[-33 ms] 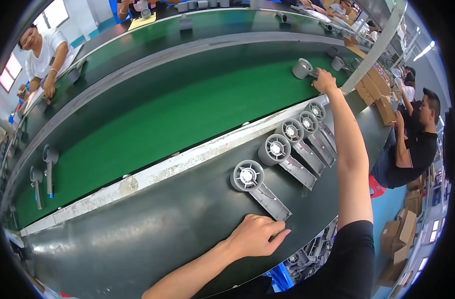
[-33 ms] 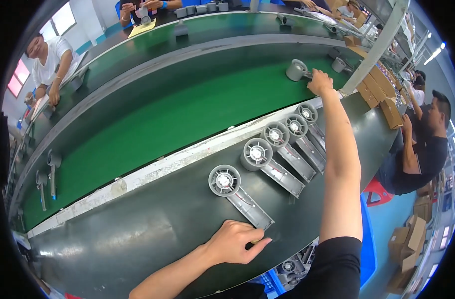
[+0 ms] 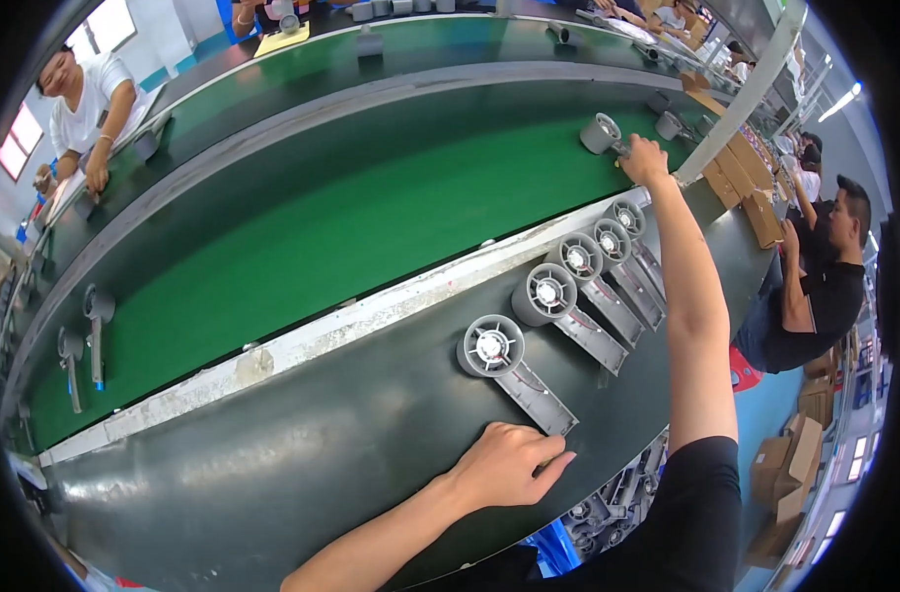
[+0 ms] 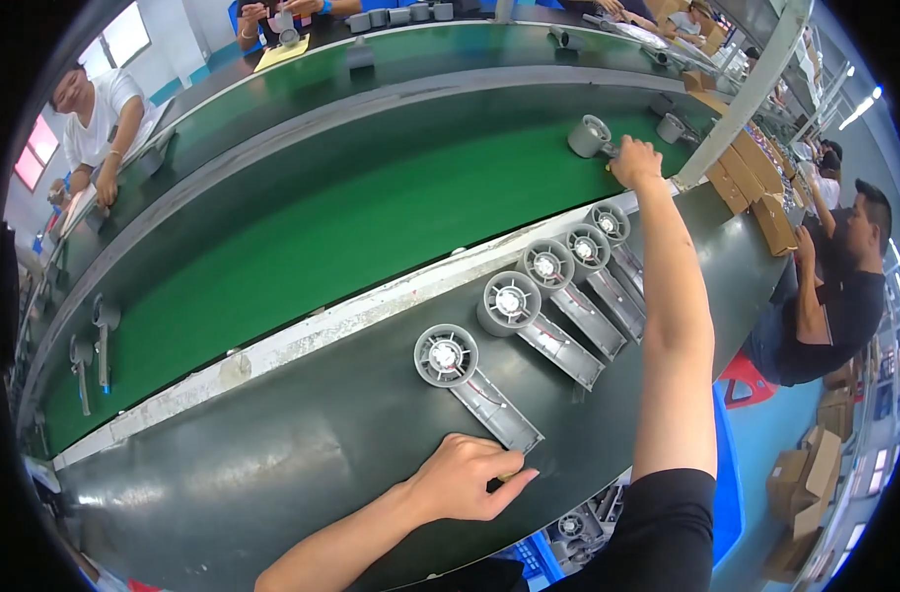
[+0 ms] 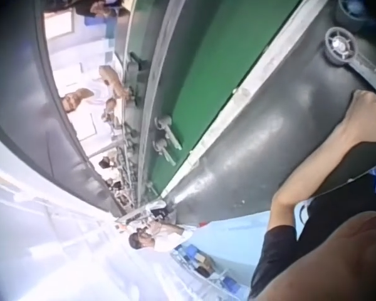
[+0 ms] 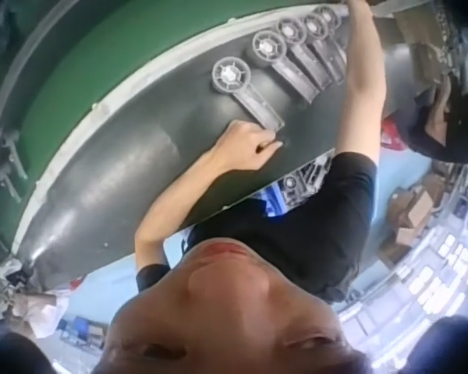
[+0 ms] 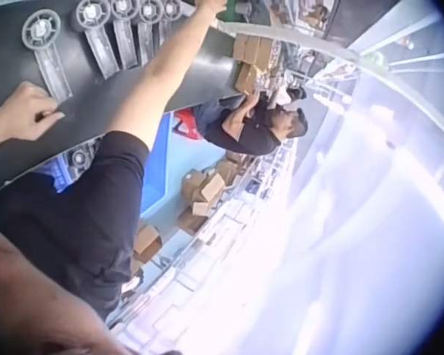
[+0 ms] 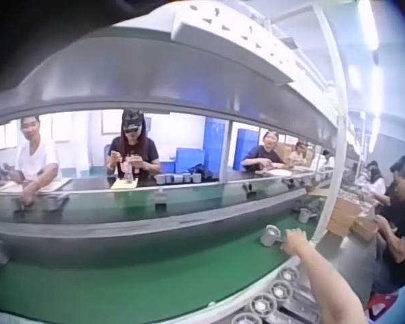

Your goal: The person assembles small electronic modules by hand, placing circuit boards and batteries into plastic housings.

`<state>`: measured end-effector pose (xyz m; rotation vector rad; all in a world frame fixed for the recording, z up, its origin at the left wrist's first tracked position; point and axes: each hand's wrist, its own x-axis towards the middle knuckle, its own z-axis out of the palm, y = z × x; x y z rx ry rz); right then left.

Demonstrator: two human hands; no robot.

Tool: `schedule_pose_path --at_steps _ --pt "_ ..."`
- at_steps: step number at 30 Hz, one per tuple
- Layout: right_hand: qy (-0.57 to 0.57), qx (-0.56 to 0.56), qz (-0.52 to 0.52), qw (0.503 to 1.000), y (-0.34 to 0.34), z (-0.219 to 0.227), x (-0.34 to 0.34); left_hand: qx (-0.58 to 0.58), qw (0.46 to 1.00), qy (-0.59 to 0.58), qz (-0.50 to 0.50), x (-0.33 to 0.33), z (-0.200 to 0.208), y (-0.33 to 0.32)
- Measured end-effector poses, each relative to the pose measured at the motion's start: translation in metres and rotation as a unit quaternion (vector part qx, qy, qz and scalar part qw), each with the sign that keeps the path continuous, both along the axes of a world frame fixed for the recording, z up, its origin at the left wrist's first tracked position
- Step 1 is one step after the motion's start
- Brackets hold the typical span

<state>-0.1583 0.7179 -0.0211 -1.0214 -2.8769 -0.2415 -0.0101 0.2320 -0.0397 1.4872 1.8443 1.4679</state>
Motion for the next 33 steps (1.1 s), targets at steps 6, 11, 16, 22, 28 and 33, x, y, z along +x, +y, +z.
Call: schedule_pose_path --at_steps 6,11,16,22,28,33 --pt "0.057 0.02 -0.008 0.998 -0.003 0.007 0.069 0.033 0.999 -0.017 -0.006 0.001 -0.007 0.011" --pt "0.207 0.002 -0.04 0.978 -0.097 0.028 0.226 0.054 0.997 0.03 0.035 -0.003 -0.006 0.007" --pt "0.288 -0.061 -0.152 0.943 -0.178 -0.007 0.471 0.042 0.998 0.016 0.038 0.002 -0.013 0.013" --pt "0.211 -0.047 -0.386 0.897 -0.291 -0.132 0.685 0.061 0.998 0.011 0.029 0.004 -0.012 0.012" --pt "0.128 -0.047 -0.382 0.914 -0.32 -0.182 0.687 0.081 0.972 0.004 0.223 0.008 -0.005 0.003" --pt "0.411 -0.149 -0.092 0.895 -0.305 -0.057 0.497 0.091 0.91 0.157 0.374 -0.023 0.011 0.014"
